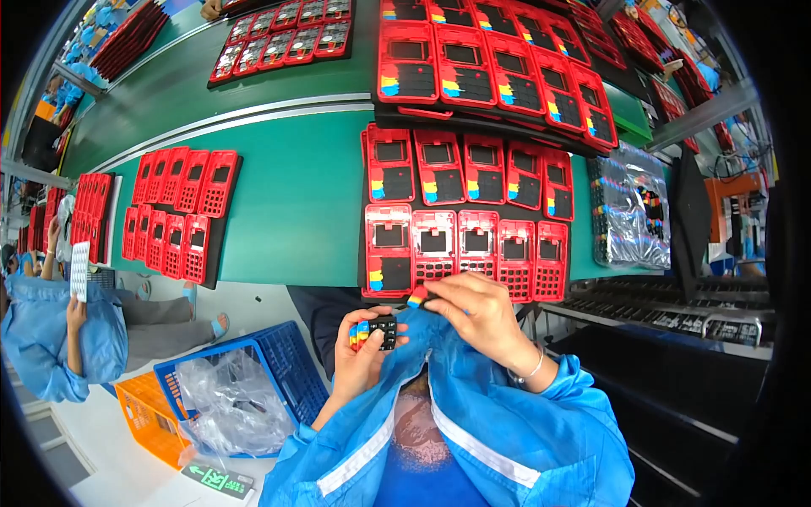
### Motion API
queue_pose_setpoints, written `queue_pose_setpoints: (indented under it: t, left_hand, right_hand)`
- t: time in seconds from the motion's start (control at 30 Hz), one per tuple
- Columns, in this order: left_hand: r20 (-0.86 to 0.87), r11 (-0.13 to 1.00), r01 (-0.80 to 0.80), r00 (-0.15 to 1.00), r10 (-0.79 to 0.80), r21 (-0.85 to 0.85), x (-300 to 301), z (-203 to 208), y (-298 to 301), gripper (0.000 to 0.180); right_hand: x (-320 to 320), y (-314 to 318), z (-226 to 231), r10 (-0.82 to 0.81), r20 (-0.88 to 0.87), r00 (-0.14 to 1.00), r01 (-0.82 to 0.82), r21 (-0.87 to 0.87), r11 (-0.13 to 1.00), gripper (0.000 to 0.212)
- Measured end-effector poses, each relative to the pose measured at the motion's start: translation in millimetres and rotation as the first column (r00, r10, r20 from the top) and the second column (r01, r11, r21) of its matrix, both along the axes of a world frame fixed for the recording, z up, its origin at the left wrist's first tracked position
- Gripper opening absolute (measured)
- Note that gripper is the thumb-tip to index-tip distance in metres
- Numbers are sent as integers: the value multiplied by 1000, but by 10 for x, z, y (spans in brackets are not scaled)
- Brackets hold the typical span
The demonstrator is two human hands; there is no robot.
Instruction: The person assembles keypad components into device housings by hand, taking keypads from a tray and inserting them into housings.
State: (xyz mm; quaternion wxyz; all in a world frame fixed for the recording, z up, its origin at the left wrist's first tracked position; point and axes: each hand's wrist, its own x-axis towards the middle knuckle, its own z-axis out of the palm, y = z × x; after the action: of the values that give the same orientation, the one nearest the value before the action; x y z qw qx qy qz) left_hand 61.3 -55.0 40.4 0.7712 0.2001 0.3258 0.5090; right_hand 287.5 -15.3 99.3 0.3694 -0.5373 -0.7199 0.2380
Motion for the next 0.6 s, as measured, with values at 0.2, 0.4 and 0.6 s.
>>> queue_pose_setpoints:
  t: [0.2,0.4,0.6]
  left_hand:
    - [22,989,147,989,-147,-18,78,-88,17,29]
    - [1,963,259,966,-260,-77,190,-56,78,35]
    - [100,963,250,966,-239,-105,197,-21,137,36]
  right_hand:
    - [28,119,-106,-72,212,975,35,177,984,29]
    - [8,160,-156,-125,301,946,56,229,972,30]
    - [58,74,-149,-168,298,940,53,360,931,31]
